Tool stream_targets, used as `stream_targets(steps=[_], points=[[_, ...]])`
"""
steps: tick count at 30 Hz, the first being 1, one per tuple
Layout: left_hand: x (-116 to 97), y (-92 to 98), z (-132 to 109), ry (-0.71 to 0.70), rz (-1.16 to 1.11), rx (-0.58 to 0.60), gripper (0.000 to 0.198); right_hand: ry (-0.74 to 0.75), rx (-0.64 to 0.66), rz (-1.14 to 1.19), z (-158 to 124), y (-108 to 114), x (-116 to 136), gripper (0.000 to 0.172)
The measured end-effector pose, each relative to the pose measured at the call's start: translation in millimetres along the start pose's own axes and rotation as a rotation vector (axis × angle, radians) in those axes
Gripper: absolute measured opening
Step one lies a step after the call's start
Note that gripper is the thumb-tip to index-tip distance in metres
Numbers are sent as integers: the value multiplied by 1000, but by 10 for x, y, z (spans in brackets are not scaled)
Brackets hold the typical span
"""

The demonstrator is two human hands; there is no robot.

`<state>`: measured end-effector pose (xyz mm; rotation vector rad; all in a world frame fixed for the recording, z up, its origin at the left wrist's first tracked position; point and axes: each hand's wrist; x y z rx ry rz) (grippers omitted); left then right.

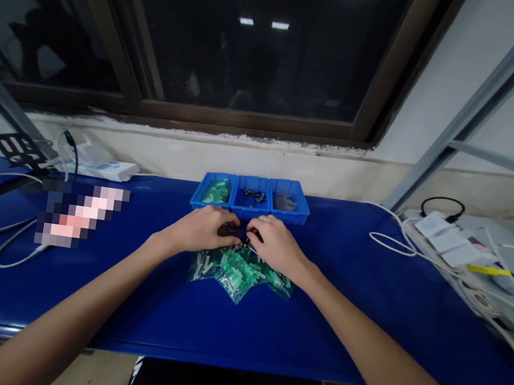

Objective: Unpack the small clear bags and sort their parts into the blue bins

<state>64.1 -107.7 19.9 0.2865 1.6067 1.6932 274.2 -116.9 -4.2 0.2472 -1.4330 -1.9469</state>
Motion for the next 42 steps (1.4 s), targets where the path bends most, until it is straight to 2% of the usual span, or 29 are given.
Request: stream_targets(steps=[7, 17, 19, 22, 25, 28, 31, 35, 39, 42], points=[[30, -90, 9, -73, 55, -57, 20, 12, 2, -15, 1, -10, -23, 10], [-12, -102, 11, -112, 66, -141, 22, 6, -49, 23, 10, 22, 16, 8], [-48, -94, 9, -118, -10, -185, 22, -32, -100, 102, 13, 34, 38, 9], [-90, -97, 17, -104, -242, -261, 20, -119, -151, 353, 17, 43, 60, 5], [-94, -117, 42, -63, -480, -314, 19, -196, -101, 643, 21, 34, 51, 8], [-67, -141, 62, -51, -554, -299, 23, -282, -80, 789, 27, 12, 18, 15], [-47, -152, 60, -56, -487, -323, 33, -330, -130, 842, 38, -3, -14, 16], [-64, -134, 24, -87, -269, -382, 46, -362, -169, 865, 52, 11, -32, 16], [-95, -111, -8, -123, -48, -342, 34, -356, -181, 869, 56, 26, -26, 15], [-100, -108, -12, -132, 35, -344, 24, -364, -172, 852, 58, 24, -24, 15]])
Point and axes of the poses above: each hand's wrist, its own z-axis towards the middle knuckle, its own y-axis out of the back of the hand, x = y × z, and after that the axes turned 7 degrees about -z, right-handed
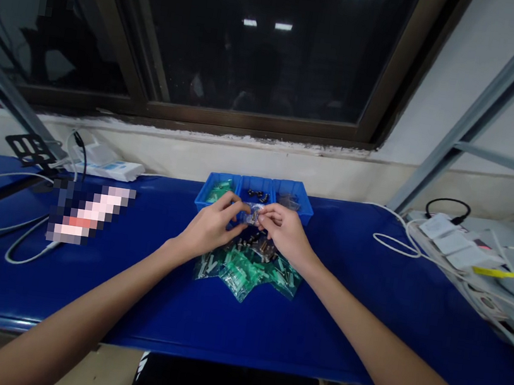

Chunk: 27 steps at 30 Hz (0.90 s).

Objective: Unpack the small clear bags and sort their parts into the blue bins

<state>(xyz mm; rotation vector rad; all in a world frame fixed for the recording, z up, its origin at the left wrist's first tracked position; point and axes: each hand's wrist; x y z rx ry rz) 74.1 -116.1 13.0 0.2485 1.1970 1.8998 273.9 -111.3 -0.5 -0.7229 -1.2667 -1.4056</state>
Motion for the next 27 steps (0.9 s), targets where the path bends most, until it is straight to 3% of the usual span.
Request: stream_targets(steps=[3, 8, 18, 22, 27], points=[[7, -5, 3, -12, 32, -53, 18, 7, 16, -26, 4, 6, -16, 18], [23, -13, 2, -27, 32, -130, 15, 71, 19, -103, -3, 18, -48, 37], [19, -6, 10, -41, -126, -117, 17, 303, -75, -561, -83, -32, 107, 10], [-4, -11, -2, -27, -144, -89, 21, 272, -84, -495, -58, -5, 66, 15], [-14, -11, -23, -36, 9, 4, 33, 187, -51, -263, -11, 22, -7, 19]])
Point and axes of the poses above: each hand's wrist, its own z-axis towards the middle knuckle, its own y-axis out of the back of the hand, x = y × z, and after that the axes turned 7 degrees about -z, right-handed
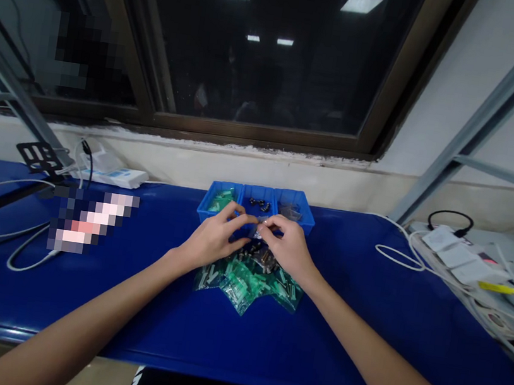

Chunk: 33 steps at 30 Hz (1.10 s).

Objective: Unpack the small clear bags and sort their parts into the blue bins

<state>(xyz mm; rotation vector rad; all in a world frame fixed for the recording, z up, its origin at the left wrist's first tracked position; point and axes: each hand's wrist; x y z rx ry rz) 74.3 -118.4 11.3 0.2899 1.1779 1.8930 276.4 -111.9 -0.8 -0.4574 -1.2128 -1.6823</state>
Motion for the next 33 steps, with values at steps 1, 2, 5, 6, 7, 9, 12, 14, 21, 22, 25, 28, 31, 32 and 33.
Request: stream_targets(steps=[1, 2, 5, 6, 7, 9, 12, 14, 21, 22, 25, 28, 31, 32, 33], points=[[-1, -2, -1, -1, 7, 5, 32, -11, 3, 43, 1, 3, 2, 19], [-4, -4, -1, -1, 5, 4, 30, -22, 4, 82, 0, 7, 12, 19], [-14, -10, 5, 1, -16, -17, 22, -36, -4, 166, -11, 30, 87, 19], [-16, -11, 8, 3, -19, -23, 21, -37, -4, 184, -16, 39, 118, 19], [-17, -12, 11, 5, -18, -25, 21, -36, -4, 198, -20, 47, 148, 20], [-16, -14, 15, 14, -14, -22, 23, -40, 0, 216, -26, 56, 188, 20], [-13, -16, 11, 22, -21, -32, 25, -65, -13, 224, -27, 48, 182, 21], [-19, -15, 3, 2, -44, -36, 24, -87, -7, 243, -24, 34, 149, 22], [-57, -1, -16, -50, -72, -4, 23, -138, 143, 283, -16, 16, 121, 30], [-56, 2, -14, -47, -77, -4, 22, -128, 157, 275, -17, 19, 130, 31], [-44, 4, -8, -23, -90, -1, 25, -53, 215, 225, -28, 30, 159, 36], [-35, -8, -5, 2, -83, 5, 26, 10, 261, 131, -54, 32, 182, 37], [-38, -25, -7, 9, -66, 0, 22, 66, 231, -52, -84, 23, 201, 36], [-42, -29, -8, 10, -60, -5, 21, 98, 206, -122, -92, 20, 209, 35], [-47, -32, -8, 11, -54, -10, 20, 133, 179, -183, -97, 17, 217, 34]])
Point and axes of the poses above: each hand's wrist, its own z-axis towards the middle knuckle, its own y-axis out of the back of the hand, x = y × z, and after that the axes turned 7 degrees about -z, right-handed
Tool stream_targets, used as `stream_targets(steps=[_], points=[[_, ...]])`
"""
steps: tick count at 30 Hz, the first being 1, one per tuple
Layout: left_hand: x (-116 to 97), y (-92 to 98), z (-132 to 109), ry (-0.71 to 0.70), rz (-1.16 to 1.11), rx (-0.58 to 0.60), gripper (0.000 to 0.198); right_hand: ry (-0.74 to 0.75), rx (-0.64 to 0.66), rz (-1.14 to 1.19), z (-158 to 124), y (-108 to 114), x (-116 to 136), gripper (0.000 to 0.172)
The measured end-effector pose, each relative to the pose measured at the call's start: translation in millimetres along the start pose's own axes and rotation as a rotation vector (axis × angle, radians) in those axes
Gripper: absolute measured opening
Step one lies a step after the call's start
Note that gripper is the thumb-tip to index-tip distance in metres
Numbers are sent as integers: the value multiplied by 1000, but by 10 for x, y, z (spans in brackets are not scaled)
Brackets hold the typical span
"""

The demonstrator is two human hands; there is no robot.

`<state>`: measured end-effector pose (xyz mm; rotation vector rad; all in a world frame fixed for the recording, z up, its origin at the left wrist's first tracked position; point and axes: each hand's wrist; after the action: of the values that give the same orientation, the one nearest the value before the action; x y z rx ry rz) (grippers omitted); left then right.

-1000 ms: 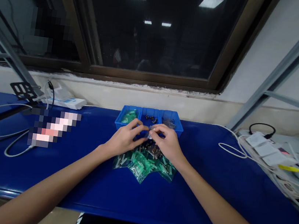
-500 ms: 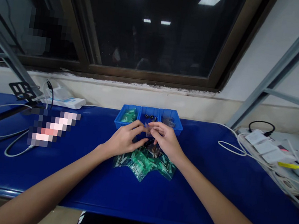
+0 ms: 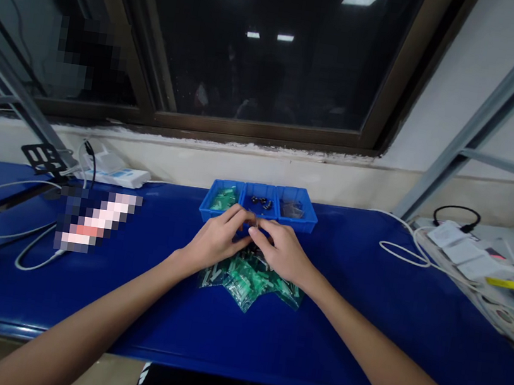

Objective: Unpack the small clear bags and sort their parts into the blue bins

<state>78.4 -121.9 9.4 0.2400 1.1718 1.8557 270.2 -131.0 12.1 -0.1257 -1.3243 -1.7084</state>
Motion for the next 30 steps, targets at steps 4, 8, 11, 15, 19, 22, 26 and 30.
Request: stream_targets(steps=[4, 8, 11, 15, 19, 22, 26, 30], points=[[-27, -1, 6, -6, 19, -18, 22, 98, -83, -92, 6, -1, 27, 31], [-42, -5, 7, -12, 39, -30, 25, 123, -123, -62, 13, -19, 22, 37], [-43, -10, 3, -17, 45, -36, 24, 118, -147, -25, 5, -37, 19, 36], [-54, -8, 2, -37, 3, -48, 20, 80, -239, 34, -3, -26, 25, 35], [-54, -14, 9, -7, -71, -59, 23, 13, -286, 131, 5, 18, 24, 32], [-21, -37, 12, 27, -103, -79, 22, -42, -258, 209, 16, 43, 23, 25], [19, -63, 12, 106, -139, -115, 27, -87, -263, 239, 27, 65, 28, 22], [12, -54, 17, 121, -200, -148, 29, -129, -330, 249, 47, 137, 15, 21]])
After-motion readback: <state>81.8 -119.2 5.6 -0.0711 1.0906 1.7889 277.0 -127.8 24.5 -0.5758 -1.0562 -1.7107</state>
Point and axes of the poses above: each hand's wrist, its own z-axis towards the middle knuckle, its own y-axis out of the back of the hand, x = y × z, and after that the axes turned 7 degrees about -z, right-handed
